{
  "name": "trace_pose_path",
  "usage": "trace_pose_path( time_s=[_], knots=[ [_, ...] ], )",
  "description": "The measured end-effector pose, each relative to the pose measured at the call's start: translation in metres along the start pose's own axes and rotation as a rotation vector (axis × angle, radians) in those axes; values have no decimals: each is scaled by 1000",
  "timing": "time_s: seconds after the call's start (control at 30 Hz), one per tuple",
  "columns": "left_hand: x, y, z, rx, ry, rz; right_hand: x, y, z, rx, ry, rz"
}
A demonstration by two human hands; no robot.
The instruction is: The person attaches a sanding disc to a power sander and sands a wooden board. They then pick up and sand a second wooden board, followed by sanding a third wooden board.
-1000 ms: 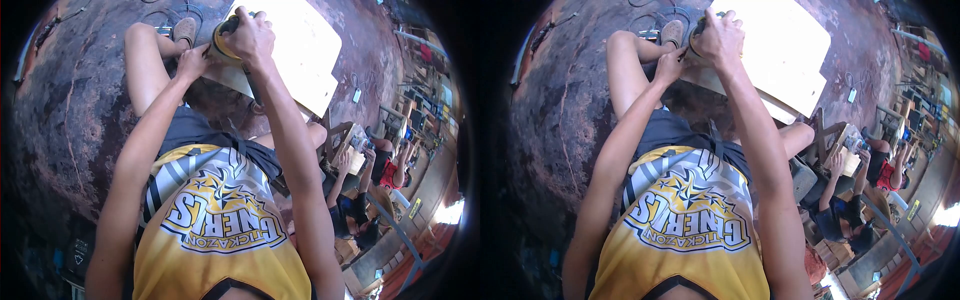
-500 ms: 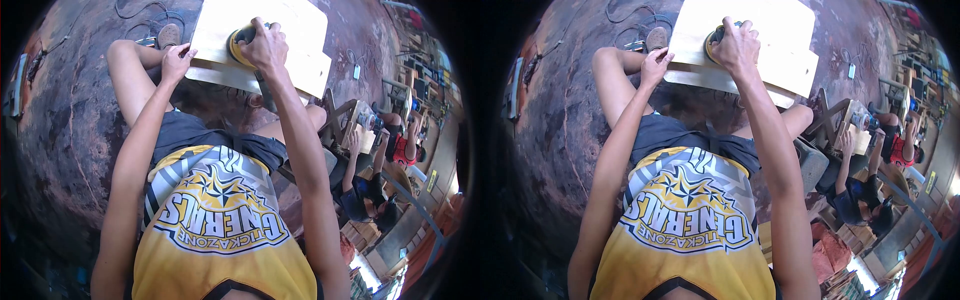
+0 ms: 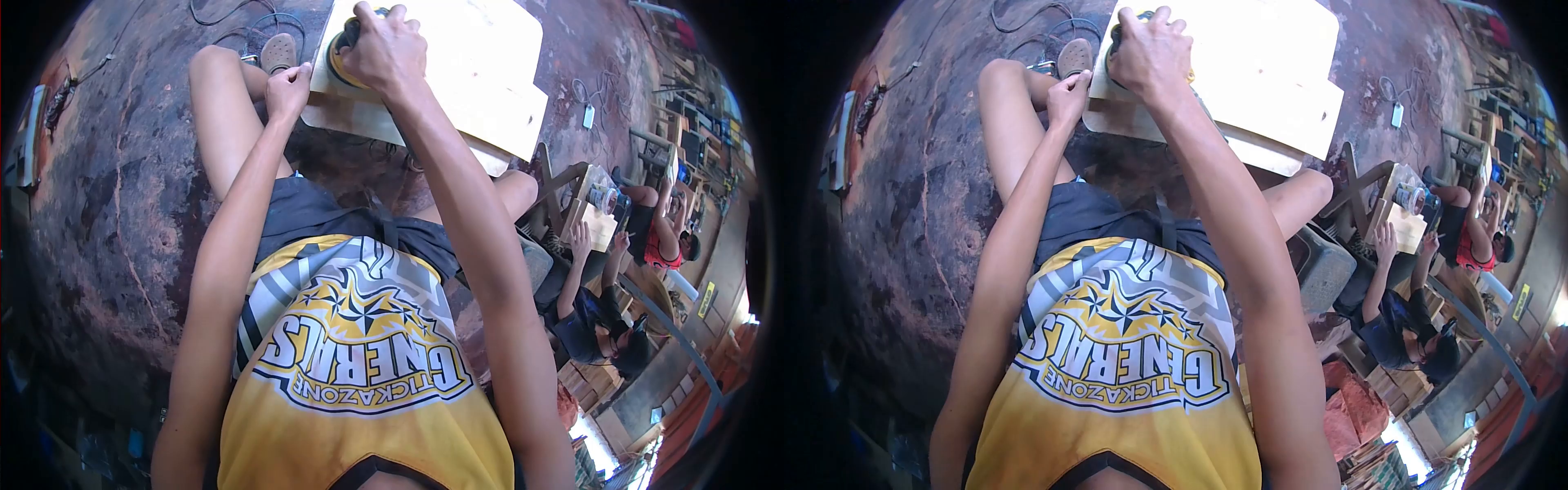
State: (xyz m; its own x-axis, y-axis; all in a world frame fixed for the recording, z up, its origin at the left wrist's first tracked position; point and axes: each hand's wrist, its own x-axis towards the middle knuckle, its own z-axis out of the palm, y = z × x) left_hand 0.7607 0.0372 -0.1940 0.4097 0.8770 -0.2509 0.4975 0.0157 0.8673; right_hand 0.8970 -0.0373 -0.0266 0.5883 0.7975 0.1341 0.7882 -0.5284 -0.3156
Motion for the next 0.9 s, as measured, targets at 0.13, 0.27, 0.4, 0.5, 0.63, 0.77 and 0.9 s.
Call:
trace_pose_path(
  time_s=[0.13,0.27,0.4,0.5,0.63,0.77,0.9],
  knots=[
    [6,-5,5,-131,11,-67,8,1,4,57,22,-111],
    [-9,3,2,-86,9,-25,-13,26,-12,-206,-209,-79],
    [2,-10,13,-39,-122,68,-49,47,-35,-190,-258,-34],
    [-1,14,13,-65,-189,49,-67,52,-49,-232,-325,26],
    [16,15,27,2,-140,107,-74,52,-51,-221,-365,18],
    [20,12,28,-93,-193,75,-67,32,-38,-218,-332,-40],
    [26,-2,32,-636,-161,-89,-45,7,-23,-213,-337,-62]
  ],
)
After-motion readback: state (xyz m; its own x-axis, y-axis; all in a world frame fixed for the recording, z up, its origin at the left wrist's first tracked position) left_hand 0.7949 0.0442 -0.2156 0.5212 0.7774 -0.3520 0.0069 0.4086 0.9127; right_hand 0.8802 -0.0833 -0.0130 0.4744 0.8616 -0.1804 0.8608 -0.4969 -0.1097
